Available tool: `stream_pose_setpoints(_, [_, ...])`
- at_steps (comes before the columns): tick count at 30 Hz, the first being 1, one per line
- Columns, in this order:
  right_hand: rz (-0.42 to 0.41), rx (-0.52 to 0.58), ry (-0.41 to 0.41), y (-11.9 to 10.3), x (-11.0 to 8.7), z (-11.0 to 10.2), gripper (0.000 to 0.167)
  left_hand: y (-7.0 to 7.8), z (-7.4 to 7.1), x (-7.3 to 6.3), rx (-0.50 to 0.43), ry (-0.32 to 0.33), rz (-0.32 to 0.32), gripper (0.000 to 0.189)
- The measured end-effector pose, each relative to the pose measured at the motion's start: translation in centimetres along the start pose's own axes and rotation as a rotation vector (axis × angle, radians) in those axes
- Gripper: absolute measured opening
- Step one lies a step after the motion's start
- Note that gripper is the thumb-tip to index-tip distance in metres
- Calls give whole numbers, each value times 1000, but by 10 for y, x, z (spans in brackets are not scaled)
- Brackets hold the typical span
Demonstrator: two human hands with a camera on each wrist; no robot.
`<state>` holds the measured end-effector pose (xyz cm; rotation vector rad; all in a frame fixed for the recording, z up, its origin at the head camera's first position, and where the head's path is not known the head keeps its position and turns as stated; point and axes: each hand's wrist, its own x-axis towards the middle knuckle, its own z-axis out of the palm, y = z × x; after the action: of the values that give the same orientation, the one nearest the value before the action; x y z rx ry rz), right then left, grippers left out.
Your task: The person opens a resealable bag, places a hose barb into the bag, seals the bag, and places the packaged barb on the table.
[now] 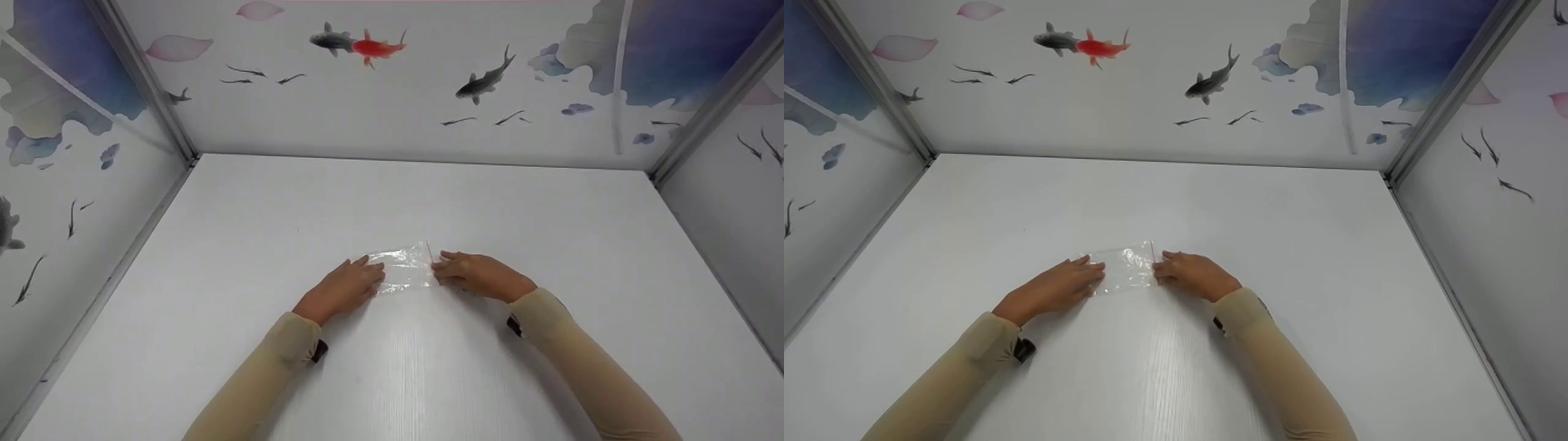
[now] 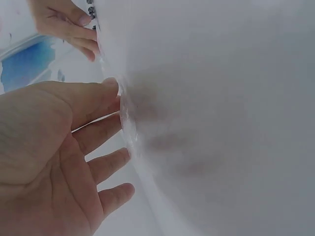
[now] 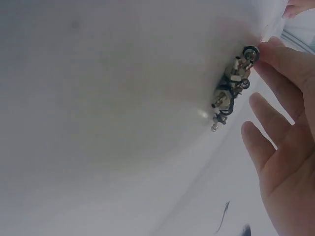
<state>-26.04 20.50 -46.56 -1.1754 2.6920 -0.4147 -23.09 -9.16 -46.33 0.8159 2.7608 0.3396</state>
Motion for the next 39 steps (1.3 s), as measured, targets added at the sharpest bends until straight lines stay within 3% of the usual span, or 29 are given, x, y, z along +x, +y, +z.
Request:
stream_pose_setpoints(11, [-62,-52,17,-17,-2,1,31,-3,-5,11,-33,-12,-88,41])
stream_pose_setpoints(16, [-73,23,-4,-19,0,0,30,-1,-3,15,-3,10,-91,40])
stream_pose_setpoints(20, [-82,119,15,-15,1,-2,28,2,-5,17,27,48,-50,36])
stream_pose_setpoints(24, [37,259,18,-12,1,-7,27,9,-10,20,-16,102,-31,27])
stream_pose_setpoints(29, [240,387,50,-10,6,-15,24,23,-14,30,-169,168,-64,20])
stream_pose_setpoints(34, [376,377,104,-7,19,-16,19,38,-12,45,-381,156,-133,22])
stream_pose_setpoints(39, [517,404,87,-4,28,-13,16,48,-5,58,-460,149,-173,23])
